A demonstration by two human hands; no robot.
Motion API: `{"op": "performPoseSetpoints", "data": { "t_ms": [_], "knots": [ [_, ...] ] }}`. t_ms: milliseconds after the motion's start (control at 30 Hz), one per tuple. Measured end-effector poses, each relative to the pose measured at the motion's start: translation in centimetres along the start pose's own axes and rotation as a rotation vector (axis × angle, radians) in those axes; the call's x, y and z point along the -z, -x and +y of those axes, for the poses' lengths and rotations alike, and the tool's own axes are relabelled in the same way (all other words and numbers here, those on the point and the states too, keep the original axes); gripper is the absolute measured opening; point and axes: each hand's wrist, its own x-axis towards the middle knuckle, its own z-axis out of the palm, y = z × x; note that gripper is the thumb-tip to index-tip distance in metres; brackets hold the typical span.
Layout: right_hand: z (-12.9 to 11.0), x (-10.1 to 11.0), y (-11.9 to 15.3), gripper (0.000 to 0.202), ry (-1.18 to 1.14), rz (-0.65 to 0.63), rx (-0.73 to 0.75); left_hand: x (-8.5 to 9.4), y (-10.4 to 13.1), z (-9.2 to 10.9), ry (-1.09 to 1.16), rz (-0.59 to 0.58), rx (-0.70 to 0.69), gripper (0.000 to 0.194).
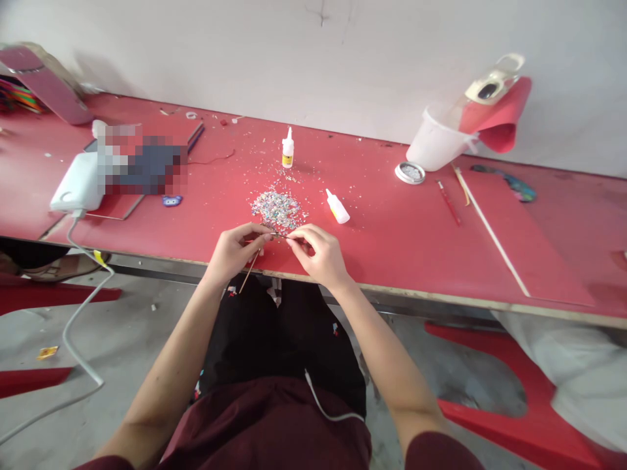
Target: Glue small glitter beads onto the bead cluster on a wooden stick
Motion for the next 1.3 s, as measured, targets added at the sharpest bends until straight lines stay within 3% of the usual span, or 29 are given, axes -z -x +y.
{"op": "performPoseSetpoints", "data": {
  "t_ms": [333, 700, 1300],
  "knots": [
    [0.25, -0.19, -0.05, 0.010, -0.012, 0.058, -0.100, 0.12, 0.32, 0.22, -0.007, -0.018, 0.025, 0.014],
    [0.32, -0.25, -0.09, 0.008, 0.024, 0.038, -0.072, 0.14, 0.43, 0.45, -0.001, -0.051, 0.051, 0.013],
    [0.38, -0.23, -0.12, 0.007, 0.016, 0.021, -0.060, 0.21, 0.36, 0.12, -0.043, -0.047, -0.030, 0.012]
  ]
}}
